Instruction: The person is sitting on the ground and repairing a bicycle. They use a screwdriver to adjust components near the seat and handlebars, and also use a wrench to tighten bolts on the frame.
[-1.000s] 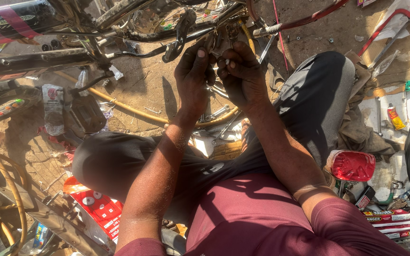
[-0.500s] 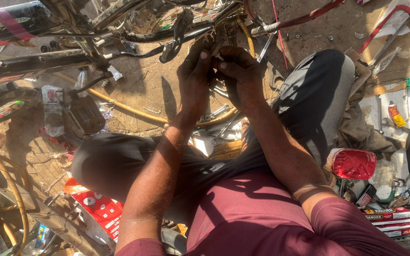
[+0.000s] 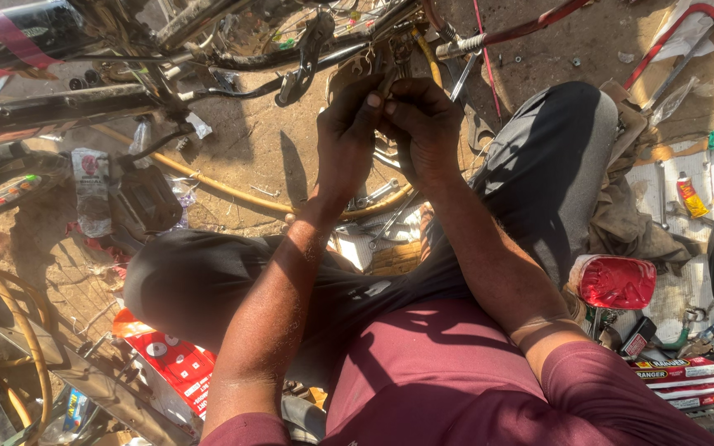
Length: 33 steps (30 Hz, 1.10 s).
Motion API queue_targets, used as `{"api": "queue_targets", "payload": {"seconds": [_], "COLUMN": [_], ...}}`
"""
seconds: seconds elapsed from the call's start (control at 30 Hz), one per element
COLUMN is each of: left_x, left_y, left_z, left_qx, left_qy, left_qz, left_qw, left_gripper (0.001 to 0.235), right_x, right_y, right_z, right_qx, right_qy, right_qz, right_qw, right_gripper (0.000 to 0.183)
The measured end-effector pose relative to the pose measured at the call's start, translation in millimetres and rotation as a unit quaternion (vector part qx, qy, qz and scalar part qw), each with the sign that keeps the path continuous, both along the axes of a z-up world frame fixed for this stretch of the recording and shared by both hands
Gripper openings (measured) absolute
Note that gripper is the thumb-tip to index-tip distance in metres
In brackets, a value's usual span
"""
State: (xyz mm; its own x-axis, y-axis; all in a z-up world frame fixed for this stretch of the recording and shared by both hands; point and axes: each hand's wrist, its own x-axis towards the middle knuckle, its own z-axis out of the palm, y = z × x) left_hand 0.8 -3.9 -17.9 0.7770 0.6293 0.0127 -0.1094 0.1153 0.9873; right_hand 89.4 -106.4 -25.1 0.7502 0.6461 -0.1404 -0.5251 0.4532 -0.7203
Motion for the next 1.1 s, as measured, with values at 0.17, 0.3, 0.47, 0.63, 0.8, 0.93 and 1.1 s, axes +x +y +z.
{"api": "queue_targets", "payload": {"seconds": [0.17, 0.3, 0.47, 0.63, 0.8, 0.93, 1.1], "left_x": [1, 0, 4, -2, -4, -6, -9], "left_y": [-2, 5, 12, 9, 11, 10, 11], "left_z": [-3, -8, -12, 1, 10, 14, 17], "left_qx": [0.026, -0.02, -0.203, -0.093, -0.004, 0.01, 0.001], "left_qy": [0.028, 0.009, -0.086, 0.033, 0.044, 0.019, 0.086], "left_qz": [0.016, 0.065, 0.053, -0.001, -0.018, -0.033, -0.038], "left_qw": [0.999, 0.998, 0.974, 0.995, 0.999, 0.999, 0.996], "left_gripper": [0.032, 0.033, 0.03, 0.026, 0.025, 0.024, 0.024], "right_x": [1, 3, 4, -4, -4, -5, 13], "right_y": [-6, -6, -2, 2, 2, 2, -33], "right_z": [-10, -16, -2, 0, -10, -11, 19], "right_qx": [-0.007, 0.024, 0.056, 0.043, 0.049, -0.004, -0.157], "right_qy": [-0.008, 0.011, 0.08, 0.076, 0.042, 0.026, -0.103], "right_qz": [-0.004, -0.004, 0.033, 0.079, 0.066, 0.037, -0.048], "right_qw": [1.0, 1.0, 0.995, 0.993, 0.996, 0.999, 0.981], "right_gripper": [0.012, 0.012, 0.021, 0.03, 0.023, 0.021, 0.02]}}
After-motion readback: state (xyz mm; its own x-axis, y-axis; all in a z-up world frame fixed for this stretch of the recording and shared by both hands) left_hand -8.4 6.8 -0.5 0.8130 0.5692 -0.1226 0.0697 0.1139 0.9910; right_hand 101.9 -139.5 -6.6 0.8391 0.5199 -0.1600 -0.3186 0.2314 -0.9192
